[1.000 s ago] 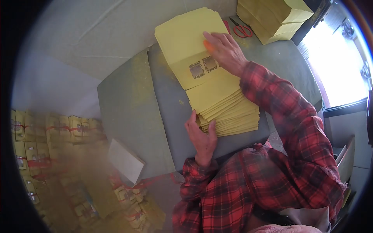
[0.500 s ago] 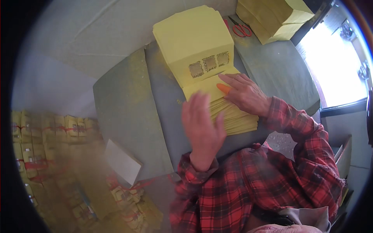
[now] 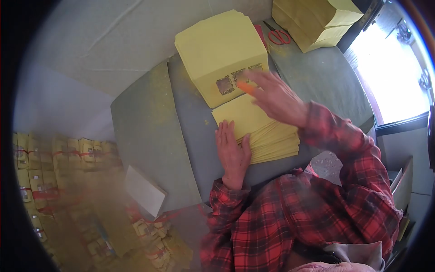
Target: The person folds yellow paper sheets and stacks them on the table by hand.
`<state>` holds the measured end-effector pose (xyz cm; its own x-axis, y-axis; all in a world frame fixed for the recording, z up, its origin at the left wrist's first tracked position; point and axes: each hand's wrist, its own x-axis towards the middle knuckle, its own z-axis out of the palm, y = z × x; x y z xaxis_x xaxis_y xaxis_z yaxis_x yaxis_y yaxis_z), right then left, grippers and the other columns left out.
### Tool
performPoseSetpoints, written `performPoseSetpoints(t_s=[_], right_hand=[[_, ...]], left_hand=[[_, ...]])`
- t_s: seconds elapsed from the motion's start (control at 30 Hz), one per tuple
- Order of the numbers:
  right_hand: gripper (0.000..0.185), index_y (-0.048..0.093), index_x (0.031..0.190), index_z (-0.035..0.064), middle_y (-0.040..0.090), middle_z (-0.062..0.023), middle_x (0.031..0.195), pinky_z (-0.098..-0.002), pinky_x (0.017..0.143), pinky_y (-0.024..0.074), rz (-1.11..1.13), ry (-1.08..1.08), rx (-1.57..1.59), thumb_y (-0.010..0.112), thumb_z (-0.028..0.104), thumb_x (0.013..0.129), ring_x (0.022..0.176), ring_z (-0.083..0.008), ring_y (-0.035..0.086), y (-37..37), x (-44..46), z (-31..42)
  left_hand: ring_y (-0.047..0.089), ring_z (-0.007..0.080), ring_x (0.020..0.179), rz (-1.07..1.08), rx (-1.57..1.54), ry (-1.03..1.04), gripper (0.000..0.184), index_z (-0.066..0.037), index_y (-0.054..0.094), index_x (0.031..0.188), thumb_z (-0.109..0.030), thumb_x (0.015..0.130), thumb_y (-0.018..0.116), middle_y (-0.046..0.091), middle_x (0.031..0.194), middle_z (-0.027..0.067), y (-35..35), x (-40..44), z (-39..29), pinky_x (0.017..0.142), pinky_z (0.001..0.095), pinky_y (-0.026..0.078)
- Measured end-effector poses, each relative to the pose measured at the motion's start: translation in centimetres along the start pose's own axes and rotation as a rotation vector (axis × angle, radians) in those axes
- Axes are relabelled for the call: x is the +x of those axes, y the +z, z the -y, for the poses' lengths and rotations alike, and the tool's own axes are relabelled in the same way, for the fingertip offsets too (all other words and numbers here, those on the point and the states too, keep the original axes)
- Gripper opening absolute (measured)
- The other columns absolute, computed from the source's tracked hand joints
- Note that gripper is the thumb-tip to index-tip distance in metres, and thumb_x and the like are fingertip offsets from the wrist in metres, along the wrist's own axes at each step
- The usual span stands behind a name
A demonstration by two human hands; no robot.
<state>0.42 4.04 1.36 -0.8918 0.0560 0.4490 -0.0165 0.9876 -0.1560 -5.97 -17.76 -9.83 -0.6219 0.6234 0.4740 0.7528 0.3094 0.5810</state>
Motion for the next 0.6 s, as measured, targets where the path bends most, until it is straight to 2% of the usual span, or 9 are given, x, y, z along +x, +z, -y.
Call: performPoseSetpoints(t_s=[0.07, 0.1, 0.17, 0.33, 0.43, 0.5, 0.57, 0.6], right_hand=[[0.043, 0.063, 0.134, 0.0051, 0.049, -0.0163, 0.156, -0.0486, 0.113, 0.0438, -0.246, -0.028, -0.275, 0.066, 0.010, 0.092, 0.134, -0.0374, 0.052, 1.7, 4.2, -1.0], [0.043, 0.063, 0.134, 0.0051, 0.049, -0.0163, 0.156, -0.0486, 0.113, 0.0438, -0.250, -0.028, -0.271, 0.066, 0.010, 0.092, 0.134, -0.0374, 0.052, 2.9, 5.6, -2.6], [0.041, 0.065, 0.130, 0.0052, 0.052, -0.0147, 0.154, -0.0474, 0.110, 0.0450, -0.396, -0.142, -0.395, 0.066, 0.011, 0.090, 0.131, -0.0347, 0.054, 5.4, 7.4, -5.2], [0.041, 0.065, 0.128, 0.0033, 0.056, -0.0139, 0.152, -0.0458, 0.110, 0.0451, -0.374, -0.195, -0.316, 0.067, 0.013, 0.088, 0.129, -0.0317, 0.057, 5.4, 4.1, -5.2], [0.035, 0.067, 0.122, 0.0004, 0.063, -0.0129, 0.144, -0.0437, 0.105, 0.0464, -0.268, -0.142, -0.190, 0.066, 0.015, 0.090, 0.119, -0.0274, 0.061, 4.5, -1.9, -2.8], [0.032, 0.068, 0.119, 0.0013, 0.066, -0.0128, 0.139, -0.0424, 0.100, 0.0477, -0.106, -0.125, -0.146, 0.065, 0.016, 0.090, 0.111, -0.0266, 0.063, 5.4, -6.3, -1.7], [0.034, 0.070, 0.126, 0.0034, 0.070, -0.0135, 0.133, -0.0433, 0.094, 0.0496, 0.229, -0.061, -0.087, 0.064, 0.013, 0.094, 0.102, -0.0291, 0.064, 4.5, -7.3, -0.4], [0.034, 0.070, 0.126, 0.0034, 0.070, -0.0135, 0.133, -0.0433, 0.094, 0.0496, 0.229, -0.055, -0.085, 0.064, 0.013, 0.094, 0.102, -0.0291, 0.064, 2.7, -5.7, 0.1]], left_hand=[[0.055, 0.0451, 0.138, -0.016, -0.025, -0.007, 0.061, 0.003, 0.054, 0.146, -0.012, 0.091, 0.076, 0.055, 0.152, 0.0290, -0.3, 0.0, -0.3, 0.118, 0.0564, 0.041], [0.055, 0.0458, 0.138, -0.031, -0.054, -0.015, 0.061, 0.003, 0.054, 0.146, -0.010, 0.090, 0.076, 0.054, 0.153, 0.0298, -0.5, 0.0, -0.5, 0.118, 0.0555, 0.041], [0.055, 0.0472, 0.137, -0.061, -0.118, -0.029, 0.062, 0.005, 0.053, 0.146, -0.007, 0.090, 0.076, 0.053, 0.154, 0.0314, -0.9, 0.0, -0.8, 0.118, 0.0538, 0.042], [0.055, 0.0480, 0.137, -0.128, -0.153, -0.053, 0.066, 0.005, 0.050, 0.148, -0.004, 0.089, 0.076, 0.051, 0.155, 0.0317, -1.3, -0.4, -0.7, 0.117, 0.0523, 0.043], [0.055, 0.0476, 0.135, -0.152, -0.205, -0.101, 0.067, 0.006, 0.049, 0.149, -0.005, 0.089, 0.076, 0.052, 0.154, 0.0318, -1.2, -0.8, -0.9, 0.116, 0.0516, 0.044], [0.055, 0.0472, 0.134, -0.168, -0.250, -0.134, 0.068, 0.006, 0.048, 0.150, -0.005, 0.089, 0.076, 0.052, 0.153, 0.0320, -1.1, -0.9, -0.9, 0.115, 0.0509, 0.044], [0.055, 0.0467, 0.132, -0.162, -0.259, -0.140, 0.069, 0.006, 0.047, 0.150, -0.006, 0.089, 0.076, 0.053, 0.152, 0.0316, -1.0, -0.8, -0.8, 0.114, 0.0506, 0.045], [0.056, 0.0462, 0.131, -0.158, -0.262, -0.145, 0.070, 0.006, 0.047, 0.151, -0.006, 0.088, 0.076, 0.053, 0.152, 0.0312, -1.0, -0.8, -0.8, 0.113, 0.0504, 0.045]])
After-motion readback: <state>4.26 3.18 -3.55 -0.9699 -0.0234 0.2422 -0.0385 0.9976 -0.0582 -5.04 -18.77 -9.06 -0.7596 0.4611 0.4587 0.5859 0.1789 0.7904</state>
